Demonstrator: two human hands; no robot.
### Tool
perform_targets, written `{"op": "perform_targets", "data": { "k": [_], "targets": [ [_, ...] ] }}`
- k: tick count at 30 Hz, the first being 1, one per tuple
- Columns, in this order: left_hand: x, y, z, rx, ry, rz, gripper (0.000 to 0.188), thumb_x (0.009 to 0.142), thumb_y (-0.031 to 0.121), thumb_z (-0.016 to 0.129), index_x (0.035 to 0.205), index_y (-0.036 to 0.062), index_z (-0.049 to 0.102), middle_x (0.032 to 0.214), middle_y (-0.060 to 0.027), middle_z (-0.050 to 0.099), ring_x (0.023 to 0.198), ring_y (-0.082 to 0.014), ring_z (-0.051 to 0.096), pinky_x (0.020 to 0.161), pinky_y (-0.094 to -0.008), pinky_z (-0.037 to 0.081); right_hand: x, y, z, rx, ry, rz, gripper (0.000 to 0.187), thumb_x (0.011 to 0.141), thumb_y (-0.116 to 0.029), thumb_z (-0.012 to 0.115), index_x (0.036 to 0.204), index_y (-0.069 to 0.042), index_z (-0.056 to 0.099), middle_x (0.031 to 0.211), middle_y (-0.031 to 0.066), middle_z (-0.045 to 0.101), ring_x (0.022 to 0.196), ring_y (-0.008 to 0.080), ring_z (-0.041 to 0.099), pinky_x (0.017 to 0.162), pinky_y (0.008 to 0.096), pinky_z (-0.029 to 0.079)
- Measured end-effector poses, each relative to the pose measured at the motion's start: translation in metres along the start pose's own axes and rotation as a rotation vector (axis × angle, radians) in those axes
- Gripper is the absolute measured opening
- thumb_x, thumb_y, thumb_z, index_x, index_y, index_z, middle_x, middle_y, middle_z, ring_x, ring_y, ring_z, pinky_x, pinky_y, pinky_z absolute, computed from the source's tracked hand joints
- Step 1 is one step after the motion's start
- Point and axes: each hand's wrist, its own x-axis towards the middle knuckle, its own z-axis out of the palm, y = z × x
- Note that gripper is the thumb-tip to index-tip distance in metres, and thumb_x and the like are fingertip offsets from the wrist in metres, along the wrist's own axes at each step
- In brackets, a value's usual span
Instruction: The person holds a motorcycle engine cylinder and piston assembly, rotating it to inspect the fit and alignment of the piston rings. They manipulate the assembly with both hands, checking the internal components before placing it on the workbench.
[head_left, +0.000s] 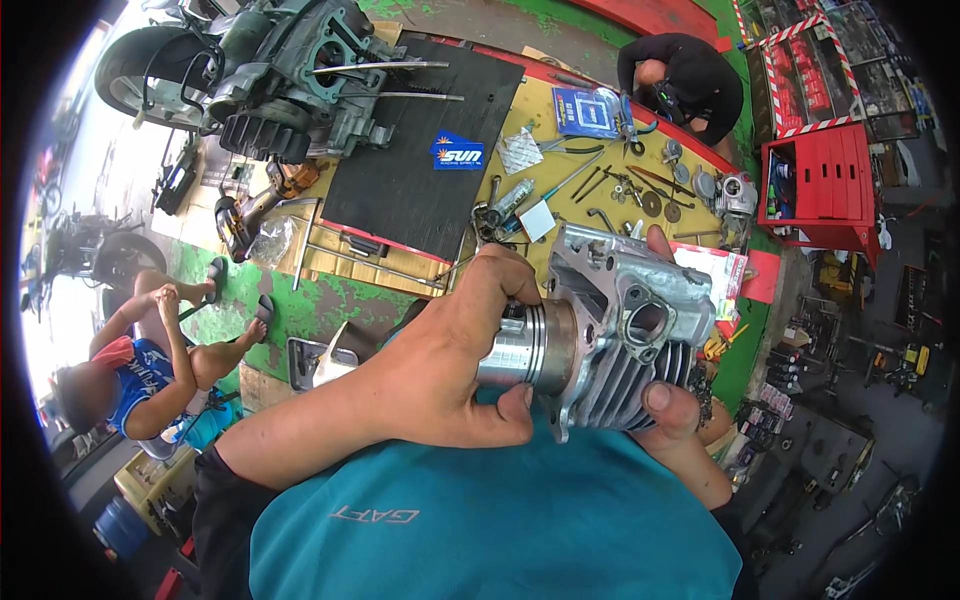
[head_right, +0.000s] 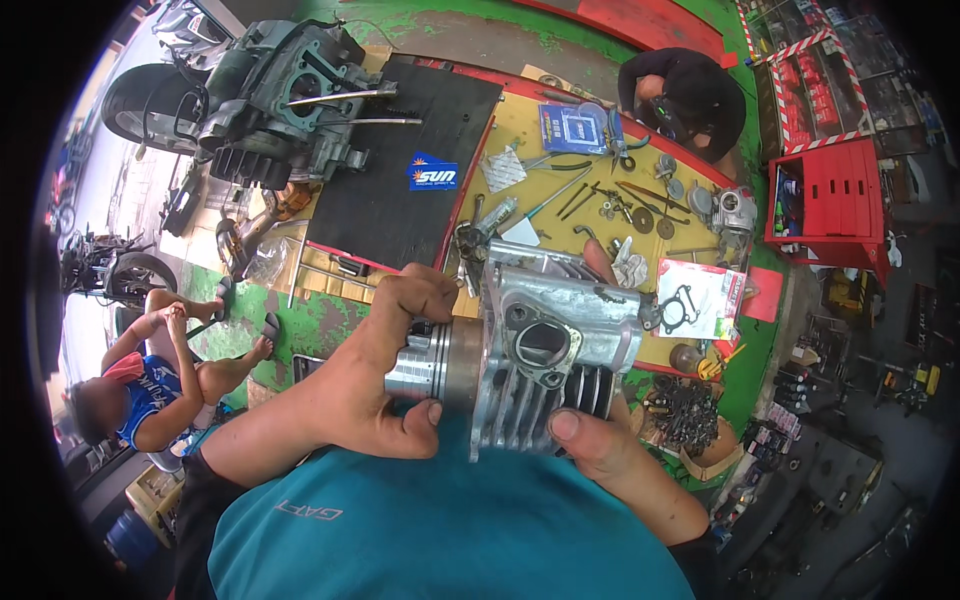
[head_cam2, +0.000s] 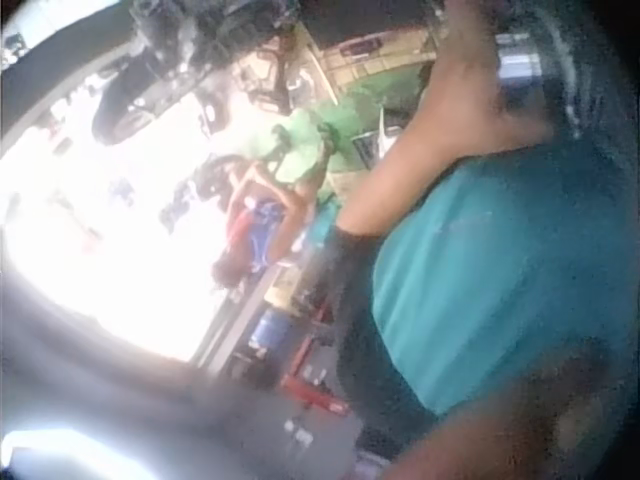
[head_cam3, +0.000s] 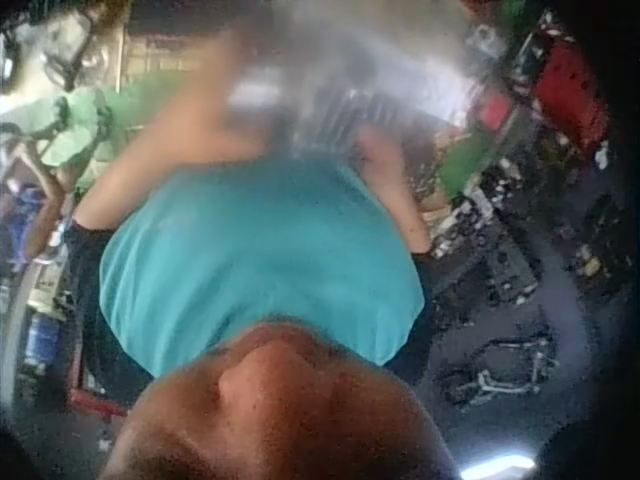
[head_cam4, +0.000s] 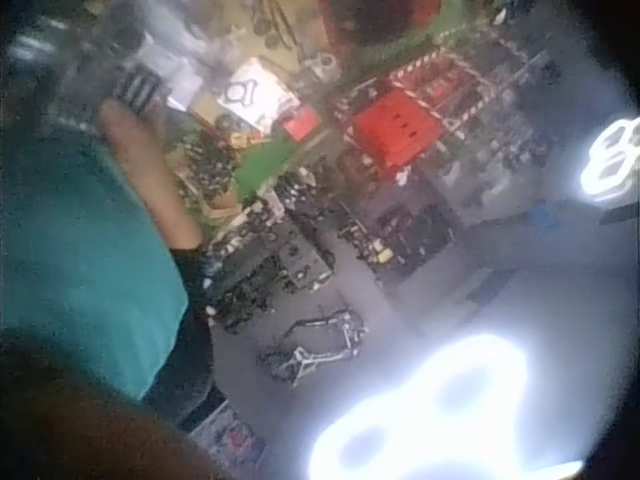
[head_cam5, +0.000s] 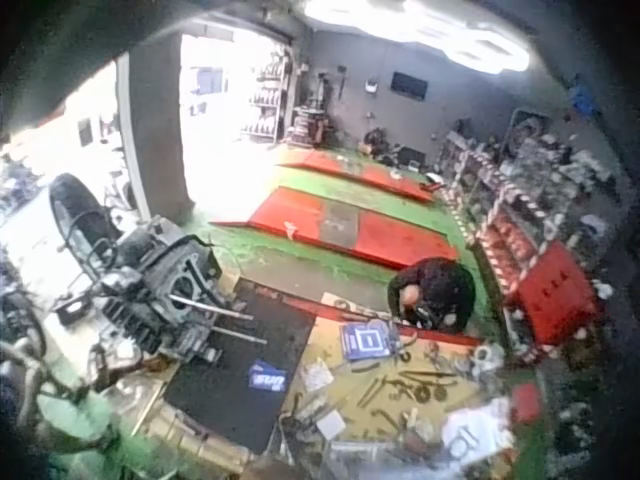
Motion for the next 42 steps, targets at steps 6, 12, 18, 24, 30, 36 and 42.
{"op": "perform_targets", "data": {
  "k": [6,12,18,24,30,36,42],
  "targets": [
    [-0.001,-0.003,0.000,-0.031,-0.008,-0.001,0.069,0.064,0.005,0.072,0.121,-0.0058,0.035,0.113,-0.0245,0.046,0.101,-0.0426,0.053,0.091,-0.0439,0.048,0.000,0.003,-0.002,0.003,-0.004,-0.002,0.124,0.061,-0.035,0.082,0.162,-0.019,0.010,0.152,0.0188,0.037,0.142,0.0377,0.039,0.119,0.0511,0.033],
    [-0.002,-0.005,0.001,-0.011,-0.018,0.021,0.068,0.065,0.006,0.072,0.121,-0.0057,0.035,0.114,-0.0248,0.046,0.105,-0.0430,0.054,0.092,-0.0446,0.048,-0.002,0.003,-0.005,-0.001,-0.025,-0.013,0.122,0.063,-0.036,0.080,0.162,-0.016,0.011,0.153,0.0188,0.037,0.141,0.0371,0.040,0.119,0.0505,0.032],
    [-0.002,-0.007,0.000,-0.050,-0.044,0.011,0.066,0.071,0.007,0.071,0.124,-0.0047,0.033,0.115,-0.0248,0.046,0.104,-0.0410,0.056,0.092,-0.0434,0.047,0.004,0.004,0.000,0.004,0.013,-0.086,0.120,0.065,-0.037,0.079,0.162,-0.013,0.011,0.153,0.0189,0.037,0.141,0.0365,0.041,0.119,0.0498,0.032],
    [0.004,-0.007,-0.005,-0.271,-0.144,-0.279,0.048,0.088,0.010,0.060,0.125,-0.0024,0.032,0.117,-0.0215,0.048,0.103,-0.0313,0.057,0.092,-0.0399,0.045,0.008,0.006,-0.023,-0.015,-0.005,0.026,0.083,0.076,-0.038,0.068,0.145,0.000,0.042,0.130,0.0178,0.060,0.117,0.0286,0.062,0.104,0.0419,0.050],
    [0.009,-0.013,-0.006,-0.325,-0.155,-0.285,0.044,0.094,0.011,0.057,0.129,-0.0009,0.033,0.117,-0.0188,0.046,0.110,-0.0266,0.052,0.097,-0.0389,0.042,0.017,0.015,-0.043,0.225,-0.055,0.074,0.059,0.088,-0.032,0.063,0.133,0.005,0.053,0.119,0.0162,0.067,0.105,0.0248,0.069,0.094,0.0386,0.056],
    [0.004,-0.013,-0.005,-0.342,-0.144,-0.279,0.057,0.085,0.008,0.061,0.133,-0.0026,0.033,0.119,-0.0186,0.045,0.111,-0.0289,0.051,0.099,-0.0387,0.041,0.018,0.009,-0.027,0.051,0.071,0.041,0.061,0.084,-0.041,0.061,0.126,0.003,0.059,0.113,0.0155,0.070,0.099,0.0259,0.070,0.090,0.0395,0.057],
    [0.004,-0.011,-0.006,-0.220,-0.124,-0.243,0.066,0.075,0.003,0.065,0.133,-0.0038,0.033,0.122,-0.0203,0.045,0.111,-0.0303,0.054,0.096,-0.0382,0.045,0.020,0.009,-0.026,0.083,0.070,0.058,0.060,0.083,-0.040,0.063,0.125,0.003,0.059,0.110,0.0152,0.071,0.096,0.0258,0.071,0.089,0.0401,0.057]
  ]
}}
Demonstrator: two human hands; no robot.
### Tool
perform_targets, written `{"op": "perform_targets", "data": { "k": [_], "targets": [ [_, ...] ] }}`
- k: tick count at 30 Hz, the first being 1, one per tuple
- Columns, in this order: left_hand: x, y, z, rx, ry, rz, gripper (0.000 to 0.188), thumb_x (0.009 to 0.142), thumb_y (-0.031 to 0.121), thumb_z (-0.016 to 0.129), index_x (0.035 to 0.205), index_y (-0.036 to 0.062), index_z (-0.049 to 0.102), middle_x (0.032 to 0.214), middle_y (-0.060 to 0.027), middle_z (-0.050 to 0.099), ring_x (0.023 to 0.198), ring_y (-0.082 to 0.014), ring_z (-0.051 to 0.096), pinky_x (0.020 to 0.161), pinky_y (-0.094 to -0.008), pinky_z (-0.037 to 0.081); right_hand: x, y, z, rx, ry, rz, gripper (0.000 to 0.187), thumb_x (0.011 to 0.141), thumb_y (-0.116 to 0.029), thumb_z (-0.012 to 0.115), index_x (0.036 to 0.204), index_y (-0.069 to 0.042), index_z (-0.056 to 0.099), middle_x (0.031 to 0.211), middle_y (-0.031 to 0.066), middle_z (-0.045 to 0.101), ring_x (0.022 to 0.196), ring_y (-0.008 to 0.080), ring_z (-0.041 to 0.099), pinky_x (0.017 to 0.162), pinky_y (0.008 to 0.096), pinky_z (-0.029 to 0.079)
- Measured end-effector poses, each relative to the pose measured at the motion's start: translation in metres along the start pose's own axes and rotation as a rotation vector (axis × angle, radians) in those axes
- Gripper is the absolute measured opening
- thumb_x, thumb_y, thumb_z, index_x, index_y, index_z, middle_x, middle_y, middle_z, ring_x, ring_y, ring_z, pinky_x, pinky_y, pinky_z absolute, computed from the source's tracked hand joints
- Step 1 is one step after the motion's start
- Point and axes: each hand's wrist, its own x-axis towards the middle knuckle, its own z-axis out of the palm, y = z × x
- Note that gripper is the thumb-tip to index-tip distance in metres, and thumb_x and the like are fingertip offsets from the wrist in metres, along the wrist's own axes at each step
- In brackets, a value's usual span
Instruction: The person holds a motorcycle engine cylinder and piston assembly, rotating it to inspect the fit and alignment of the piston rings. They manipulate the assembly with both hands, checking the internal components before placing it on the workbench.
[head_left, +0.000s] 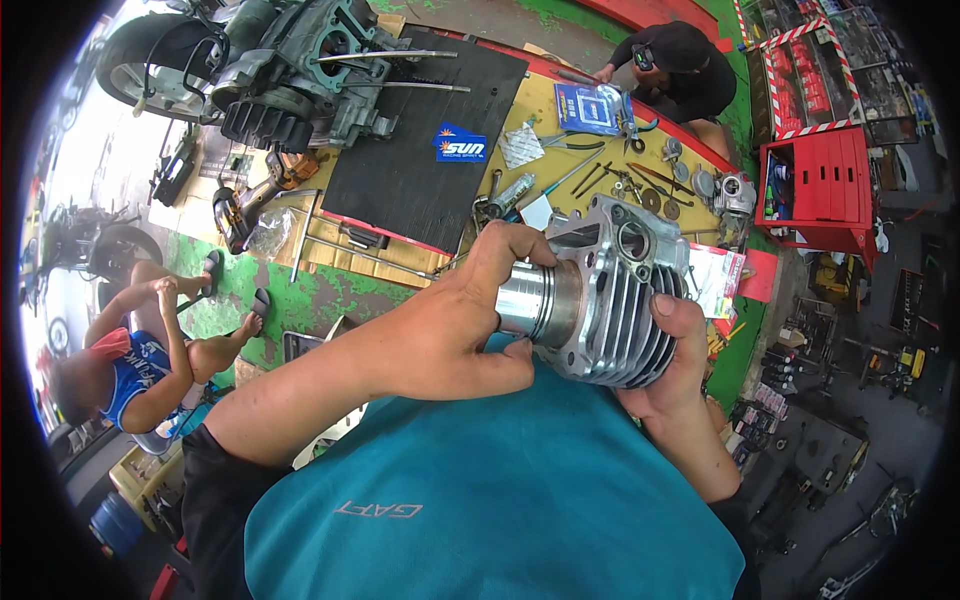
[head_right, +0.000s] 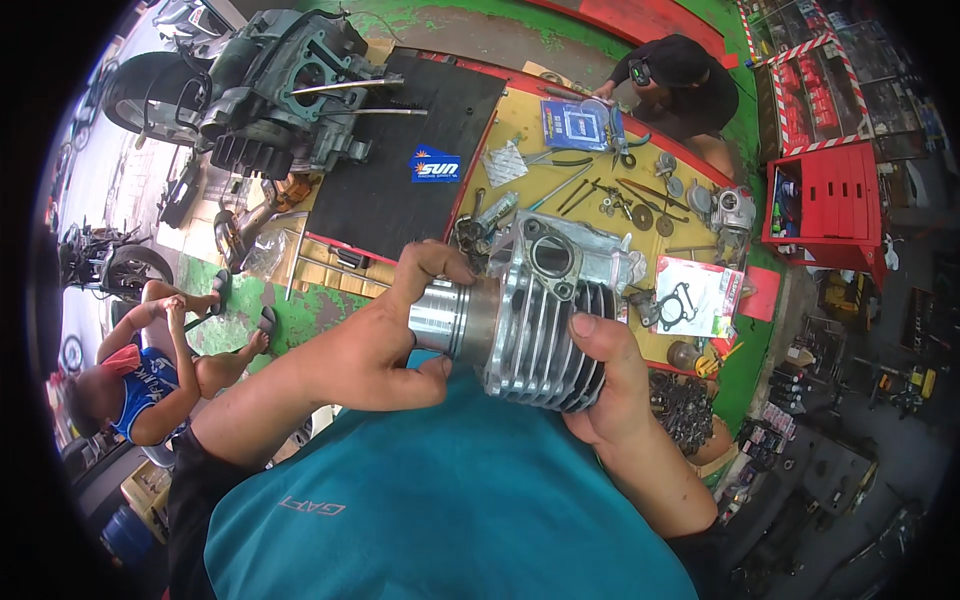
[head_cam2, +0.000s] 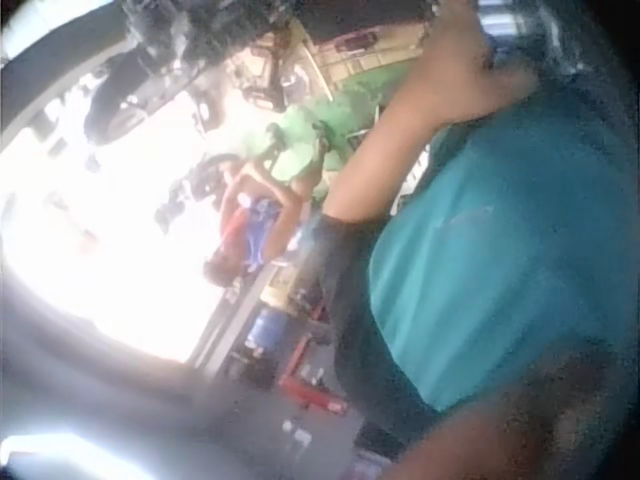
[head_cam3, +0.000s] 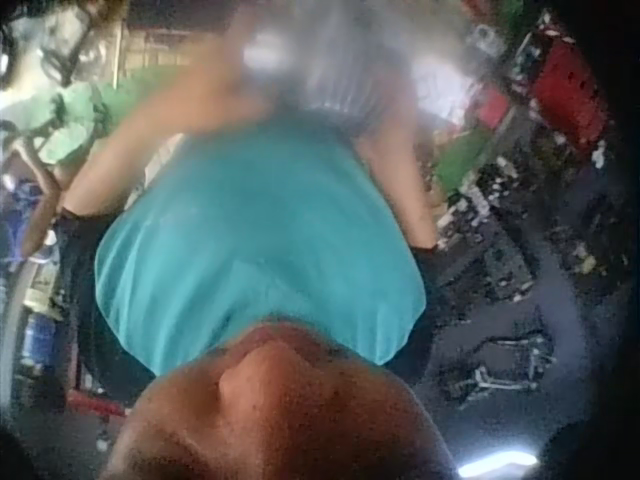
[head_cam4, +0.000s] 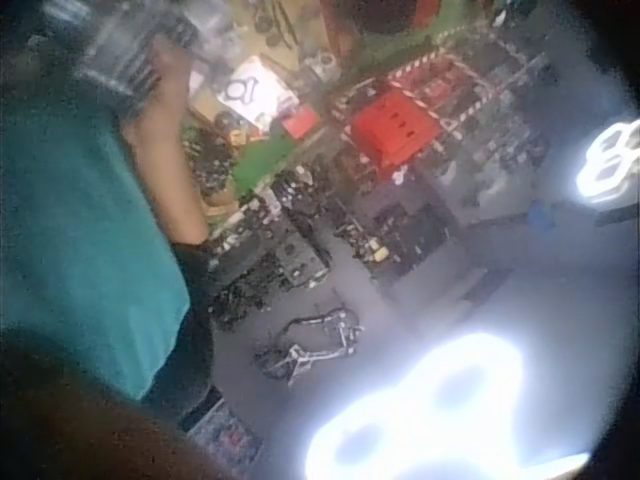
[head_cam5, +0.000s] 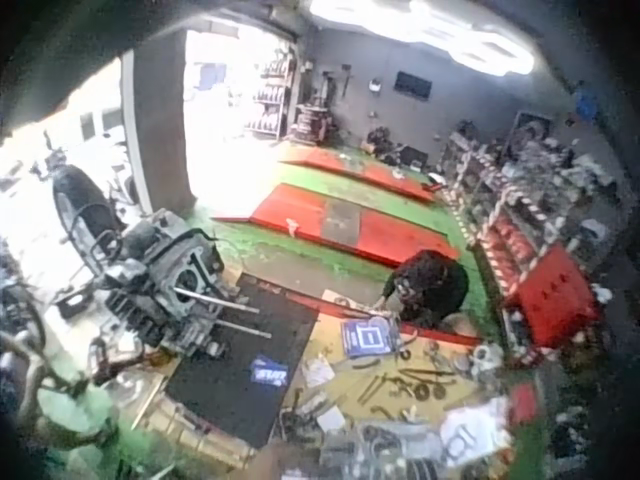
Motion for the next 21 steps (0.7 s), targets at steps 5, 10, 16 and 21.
{"op": "perform_targets", "data": {
  "k": [5,10,16,21],
  "targets": [
    [0.0015,0.0005,0.0018,0.082,0.057,0.057,0.068,0.073,0.001,0.066,0.132,-0.0034,0.033,0.123,-0.0208,0.046,0.111,-0.0318,0.057,0.094,-0.0379,0.047,0.0017,-0.0024,0.0020,0.010,-0.028,0.027,0.060,0.082,-0.040,0.063,0.124,0.004,0.059,0.110,0.0152,0.071,0.097,0.0259,0.071,0.088,0.0401,0.058],
    [0.0013,-0.0006,0.0048,0.089,0.107,0.076,0.069,0.071,-0.001,0.066,0.131,-0.0021,0.033,0.122,-0.0199,0.047,0.110,-0.0324,0.057,0.094,-0.0383,0.048,0.0007,-0.0016,0.0013,0.028,-0.028,0.042,0.059,0.084,-0.039,0.061,0.125,0.004,0.059,0.111,0.0159,0.071,0.097,0.0255,0.071,0.088,0.0398,0.058],
    [0.0018,0.0004,0.0030,0.158,0.097,0.070,0.068,0.071,-0.001,0.065,0.131,-0.0029,0.034,0.122,-0.0195,0.046,0.112,-0.0334,0.057,0.094,-0.0384,0.048,0.0009,-0.0041,0.0060,0.040,-0.069,0.032,0.057,0.087,-0.036,0.060,0.127,0.005,0.057,0.114,0.0160,0.070,0.100,0.0246,0.070,0.090,0.0388,0.057],
    [0.0032,-0.0038,-0.0013,0.323,0.047,0.209,0.071,0.070,0.000,0.067,0.132,-0.0075,0.033,0.125,-0.0208,0.042,0.115,-0.0360,0.055,0.098,-0.0389,0.046,-0.0006,-0.0040,0.0009,0.050,-0.102,0.044,0.056,0.091,-0.033,0.060,0.131,0.006,0.055,0.120,0.0159,0.067,0.105,0.0227,0.069,0.094,0.0368,0.056]
  ]
}}
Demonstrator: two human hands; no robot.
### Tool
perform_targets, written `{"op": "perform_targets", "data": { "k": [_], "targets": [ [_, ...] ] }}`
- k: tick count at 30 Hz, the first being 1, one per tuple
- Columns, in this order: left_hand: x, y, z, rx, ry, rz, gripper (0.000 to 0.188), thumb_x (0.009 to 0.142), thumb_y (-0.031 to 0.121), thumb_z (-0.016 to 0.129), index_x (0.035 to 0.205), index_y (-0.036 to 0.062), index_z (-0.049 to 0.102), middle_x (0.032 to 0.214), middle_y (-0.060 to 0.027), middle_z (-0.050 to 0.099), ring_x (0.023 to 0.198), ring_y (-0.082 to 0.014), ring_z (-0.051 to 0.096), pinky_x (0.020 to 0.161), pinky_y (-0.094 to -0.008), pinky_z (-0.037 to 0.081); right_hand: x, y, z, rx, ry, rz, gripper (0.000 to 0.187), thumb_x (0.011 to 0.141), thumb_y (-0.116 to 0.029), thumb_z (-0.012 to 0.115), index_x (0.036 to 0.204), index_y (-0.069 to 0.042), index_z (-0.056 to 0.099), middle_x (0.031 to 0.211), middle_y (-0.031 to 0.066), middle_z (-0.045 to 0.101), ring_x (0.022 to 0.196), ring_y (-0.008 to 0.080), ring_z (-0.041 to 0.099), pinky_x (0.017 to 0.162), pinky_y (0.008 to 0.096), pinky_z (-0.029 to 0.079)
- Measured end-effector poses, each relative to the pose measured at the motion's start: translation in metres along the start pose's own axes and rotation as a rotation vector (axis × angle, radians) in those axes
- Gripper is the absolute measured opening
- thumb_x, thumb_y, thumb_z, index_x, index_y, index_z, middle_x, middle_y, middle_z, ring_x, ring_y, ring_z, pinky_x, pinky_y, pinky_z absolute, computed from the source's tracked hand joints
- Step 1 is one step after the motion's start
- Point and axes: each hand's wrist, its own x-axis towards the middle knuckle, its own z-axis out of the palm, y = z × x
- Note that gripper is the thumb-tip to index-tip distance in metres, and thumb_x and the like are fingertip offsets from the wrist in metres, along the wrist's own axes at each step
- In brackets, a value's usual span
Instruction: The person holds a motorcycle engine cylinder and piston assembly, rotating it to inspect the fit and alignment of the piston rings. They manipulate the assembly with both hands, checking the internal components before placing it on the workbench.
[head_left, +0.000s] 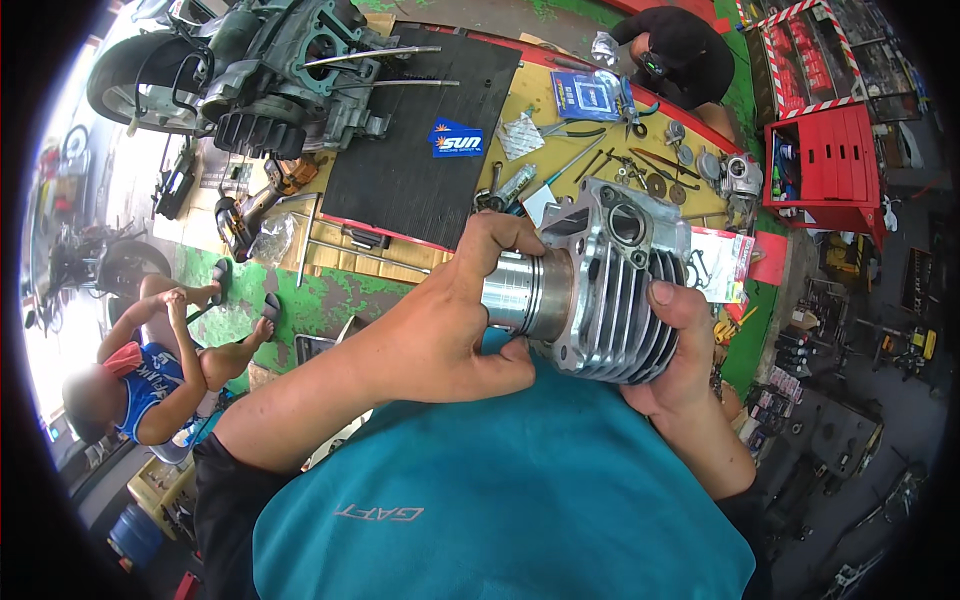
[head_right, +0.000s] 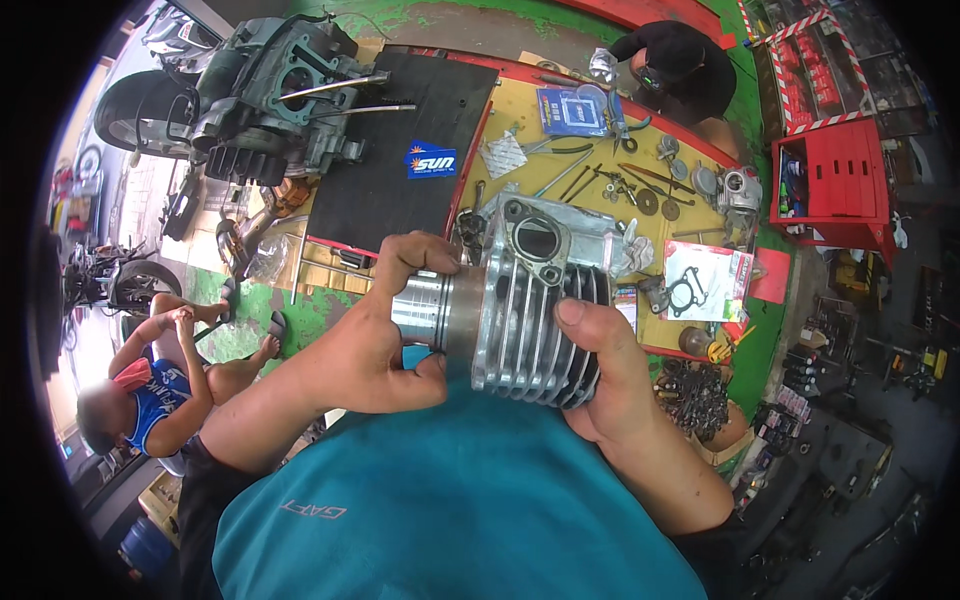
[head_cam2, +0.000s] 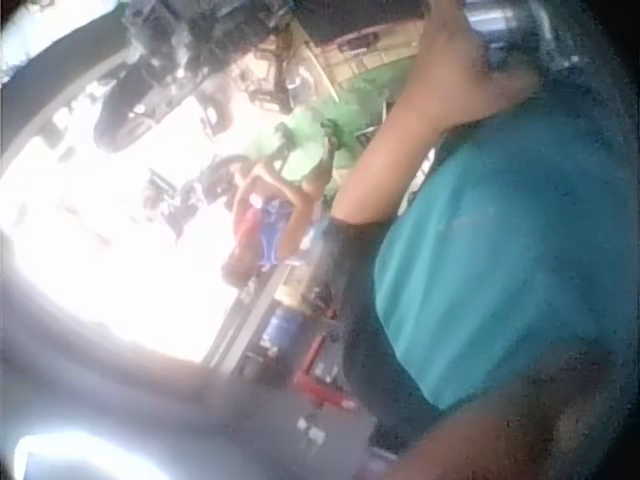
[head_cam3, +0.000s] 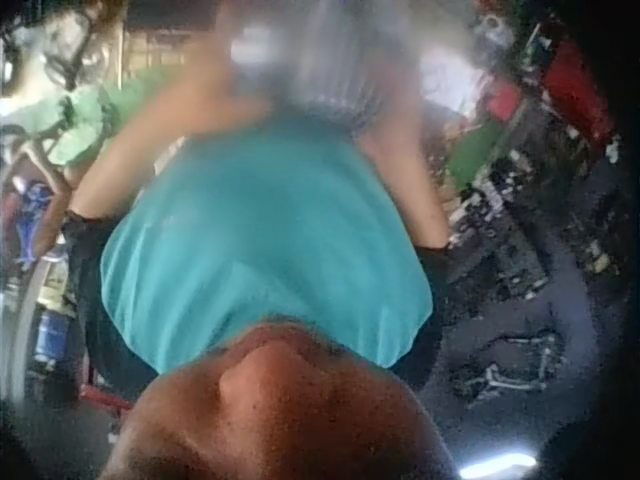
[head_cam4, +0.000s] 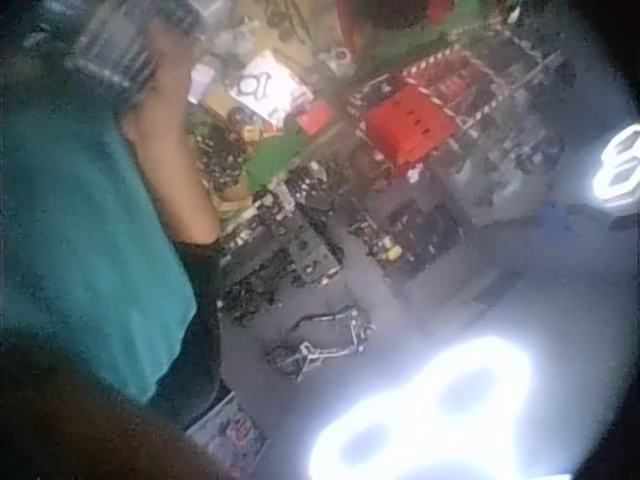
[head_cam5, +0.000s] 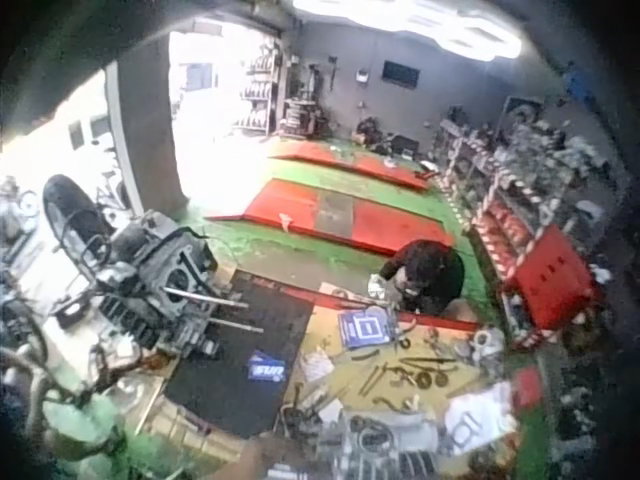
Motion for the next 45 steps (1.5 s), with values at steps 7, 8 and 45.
{"op": "perform_targets", "data": {
  "k": [7,8,45],
  "targets": [
    [-0.003,-0.001,0.004,-0.090,0.006,-0.034,0.073,0.070,0.000,0.068,0.133,-0.0078,0.032,0.124,-0.0212,0.041,0.120,-0.0368,0.051,0.103,-0.0394,0.043,-0.003,0.000,-0.004,0.008,-0.053,0.007,0.056,0.091,-0.033,0.060,0.131,0.006,0.055,0.121,0.0158,0.067,0.108,0.0222,0.068,0.094,0.0365,0.055],
    [-0.004,-0.002,0.004,-0.090,0.005,-0.023,0.072,0.070,0.000,0.067,0.132,-0.0069,0.032,0.123,-0.0213,0.041,0.119,-0.0364,0.050,0.103,-0.0400,0.042,-0.004,0.000,0.000,-0.033,-0.033,-0.009,0.057,0.090,-0.033,0.061,0.131,0.006,0.054,0.122,0.0158,0.067,0.108,0.0221,0.068,0.094,0.0365,0.055],
    [-0.024,0.011,0.010,-0.163,0.111,0.252,0.064,0.077,0.025,0.079,0.123,0.0051,0.041,0.117,-0.0286,0.044,0.094,-0.0410,0.058,0.073,-0.0473,0.053,-0.012,0.009,-0.025,0.546,-0.219,0.029,0.086,0.091,-0.064,0.058,0.147,-0.004,0.035,0.131,0.0233,0.055,0.125,0.0371,0.056,0.105,0.0541,0.048]
  ]
}}
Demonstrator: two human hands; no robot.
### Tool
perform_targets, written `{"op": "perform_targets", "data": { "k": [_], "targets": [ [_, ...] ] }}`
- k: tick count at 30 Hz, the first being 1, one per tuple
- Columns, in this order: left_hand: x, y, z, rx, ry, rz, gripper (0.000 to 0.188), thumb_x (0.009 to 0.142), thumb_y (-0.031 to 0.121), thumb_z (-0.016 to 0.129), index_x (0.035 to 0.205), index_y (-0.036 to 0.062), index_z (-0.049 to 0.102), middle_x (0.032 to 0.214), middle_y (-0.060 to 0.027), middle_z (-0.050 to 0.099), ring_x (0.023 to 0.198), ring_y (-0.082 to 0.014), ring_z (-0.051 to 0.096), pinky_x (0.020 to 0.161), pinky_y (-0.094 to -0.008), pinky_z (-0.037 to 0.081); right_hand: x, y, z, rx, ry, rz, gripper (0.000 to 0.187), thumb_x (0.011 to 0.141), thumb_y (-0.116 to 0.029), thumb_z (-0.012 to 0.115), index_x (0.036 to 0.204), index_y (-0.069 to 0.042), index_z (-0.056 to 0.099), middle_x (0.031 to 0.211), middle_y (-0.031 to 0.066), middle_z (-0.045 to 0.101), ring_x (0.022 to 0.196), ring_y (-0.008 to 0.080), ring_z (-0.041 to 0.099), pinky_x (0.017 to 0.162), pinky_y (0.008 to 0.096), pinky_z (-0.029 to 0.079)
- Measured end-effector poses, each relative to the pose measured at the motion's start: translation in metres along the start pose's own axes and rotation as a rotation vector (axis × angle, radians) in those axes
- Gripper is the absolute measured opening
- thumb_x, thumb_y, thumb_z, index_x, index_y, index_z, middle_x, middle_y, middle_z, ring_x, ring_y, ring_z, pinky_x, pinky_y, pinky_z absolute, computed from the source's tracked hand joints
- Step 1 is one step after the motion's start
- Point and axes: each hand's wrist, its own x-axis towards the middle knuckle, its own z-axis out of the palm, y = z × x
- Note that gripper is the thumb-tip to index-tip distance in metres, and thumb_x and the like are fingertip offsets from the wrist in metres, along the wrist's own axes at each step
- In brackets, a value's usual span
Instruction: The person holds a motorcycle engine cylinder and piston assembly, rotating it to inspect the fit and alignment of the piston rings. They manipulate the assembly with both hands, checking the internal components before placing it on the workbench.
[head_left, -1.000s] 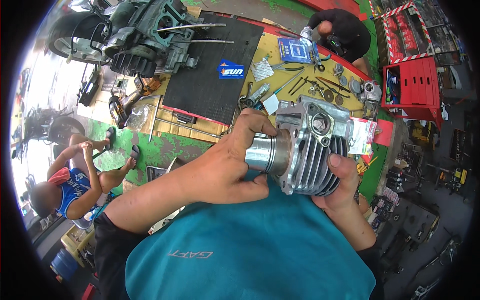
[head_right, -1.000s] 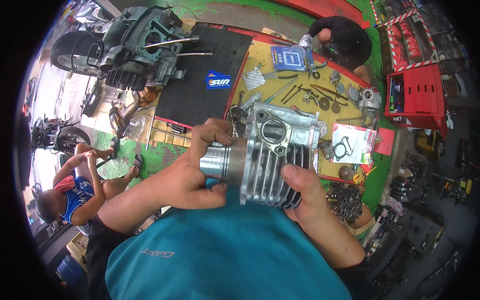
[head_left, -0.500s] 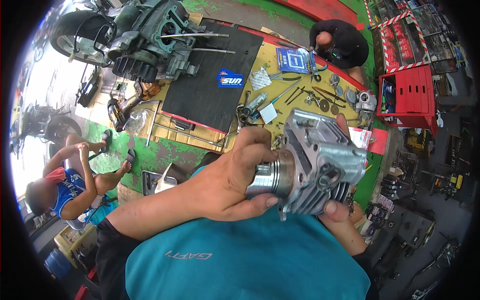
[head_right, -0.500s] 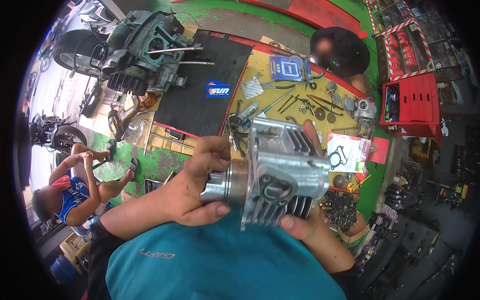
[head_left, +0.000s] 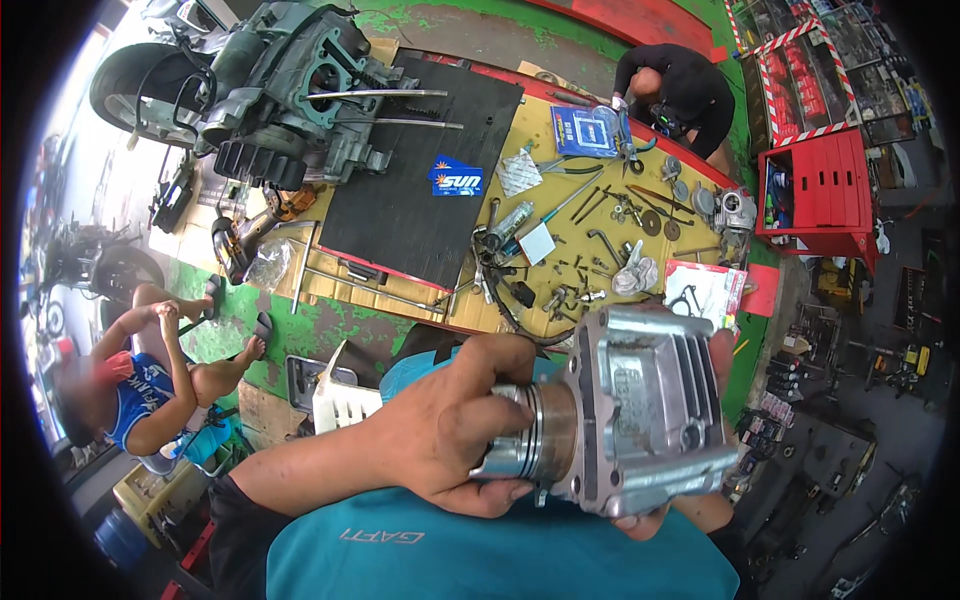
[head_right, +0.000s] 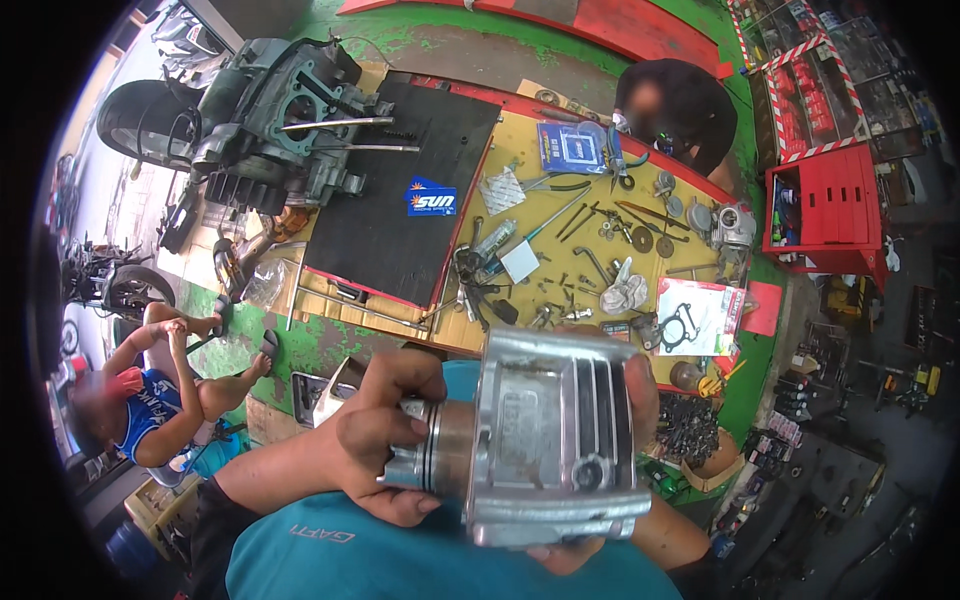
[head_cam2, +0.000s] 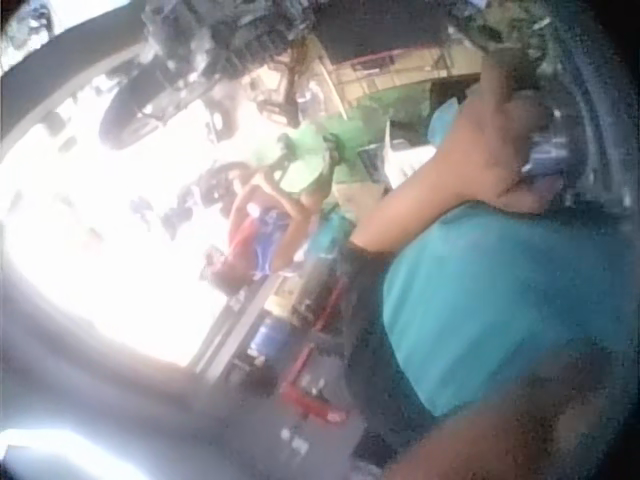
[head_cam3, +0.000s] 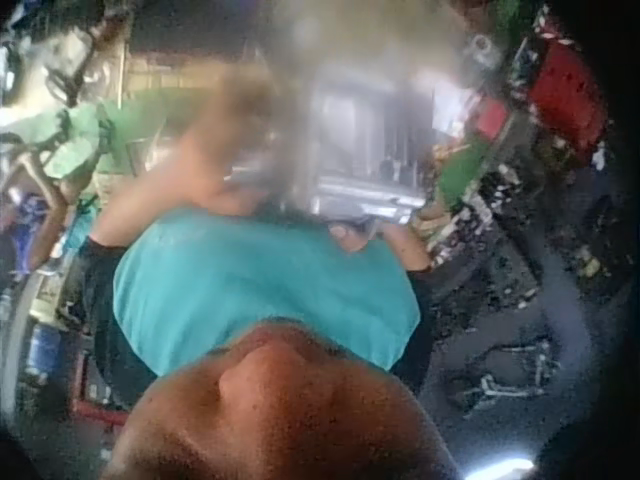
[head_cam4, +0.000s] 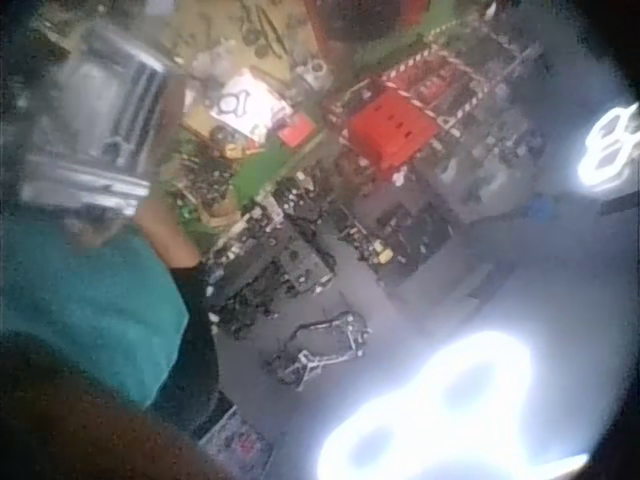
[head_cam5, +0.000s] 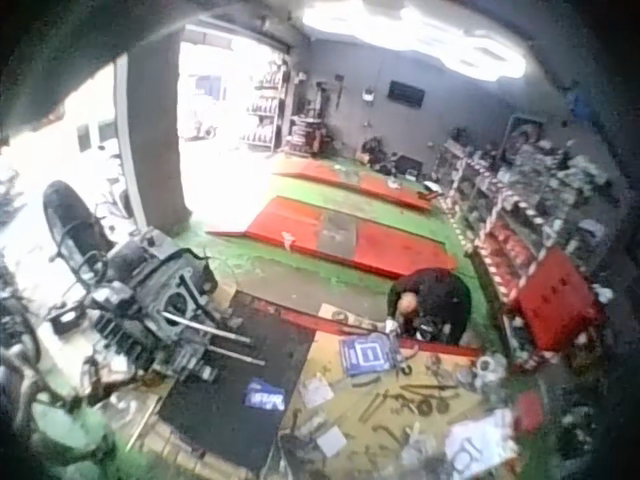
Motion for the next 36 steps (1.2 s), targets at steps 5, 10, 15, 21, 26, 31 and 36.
{"op": "perform_targets", "data": {
  "k": [5,10,15,21,26,31,36],
  "targets": [
    [-0.003,-0.005,0.004,-0.088,0.040,0.050,0.059,0.078,0.026,0.079,0.123,0.0086,0.045,0.114,-0.0270,0.046,0.093,-0.0422,0.059,0.070,-0.0496,0.051,-0.001,0.015,0.023,-0.079,0.095,-0.197,0.083,0.092,-0.065,0.051,0.138,0.004,0.044,0.122,0.0303,0.059,0.104,0.0377,0.065,0.088,0.0565,0.055],
    [-0.007,-0.008,0.006,-0.142,0.074,0.049,0.052,0.076,0.030,0.080,0.114,0.0055,0.055,0.113,-0.0244,0.046,0.090,-0.0411,0.058,0.071,-0.0494,0.049,-0.006,0.006,0.002,-0.274,0.083,-0.198,0.090,0.087,-0.062,0.063,0.138,0.008,0.041,0.121,0.0325,0.059,0.101,0.0366,0.067,0.086,0.0512,0.057],
    [-0.007,-0.010,0.004,-0.128,0.018,0.026,0.040,0.074,0.033,0.080,0.094,0.0027,0.063,0.114,-0.0231,0.046,0.087,-0.0397,0.058,0.071,-0.0491,0.049,-0.007,0.002,0.003,-0.388,0.086,-0.187,0.092,0.085,-0.064,0.064,0.139,0.007,0.041,0.122,0.0329,0.058,0.104,0.0367,0.065,0.088,0.0506,0.056],
    [-0.004,-0.007,-0.001,-0.210,-0.023,-0.026,0.038,0.072,0.030,0.081,0.093,0.0033,0.063,0.113,-0.0218,0.046,0.088,-0.0393,0.058,0.073,-0.0482,0.049,-0.009,0.001,0.005,-0.445,0.098,-0.193,0.096,0.082,-0.067,0.066,0.139,0.007,0.041,0.123,0.0333,0.058,0.107,0.0368,0.064,0.091,0.0498,0.055],
    [-0.009,-0.005,0.002,-0.232,0.016,-0.048,0.037,0.070,0.027,0.082,0.091,0.0038,0.062,0.114,-0.0208,0.045,0.090,-0.0387,0.058,0.075,-0.0475,0.049,-0.005,0.000,0.002,-0.489,0.086,-0.172,0.099,0.080,-0.068,0.068,0.139,0.006,0.042,0.123,0.0336,0.057,0.110,0.0369,0.063,0.094,0.0492,0.054],
    [-0.007,-0.007,-0.001,-0.240,-0.003,-0.033,0.039,0.070,0.027,0.083,0.093,0.0039,0.061,0.114,-0.0205,0.044,0.090,-0.0382,0.058,0.075,-0.0474,0.048,-0.008,0.000,0.007,-0.517,0.110,-0.190,0.102,0.077,-0.070,0.069,0.139,0.006,0.042,0.124,0.0340,0.056,0.113,0.0370,0.061,0.097,0.0485,0.053],
    [-0.009,-0.005,0.002,-0.229,0.028,-0.029,0.040,0.070,0.027,0.083,0.095,0.0044,0.060,0.115,-0.0196,0.043,0.091,-0.0378,0.058,0.074,-0.0471,0.049,-0.008,0.000,0.007,-0.554,0.107,-0.178,0.105,0.075,-0.072,0.071,0.139,0.006,0.042,0.125,0.0343,0.056,0.116,0.0370,0.060,0.099,0.0479,0.052]
  ]
}}
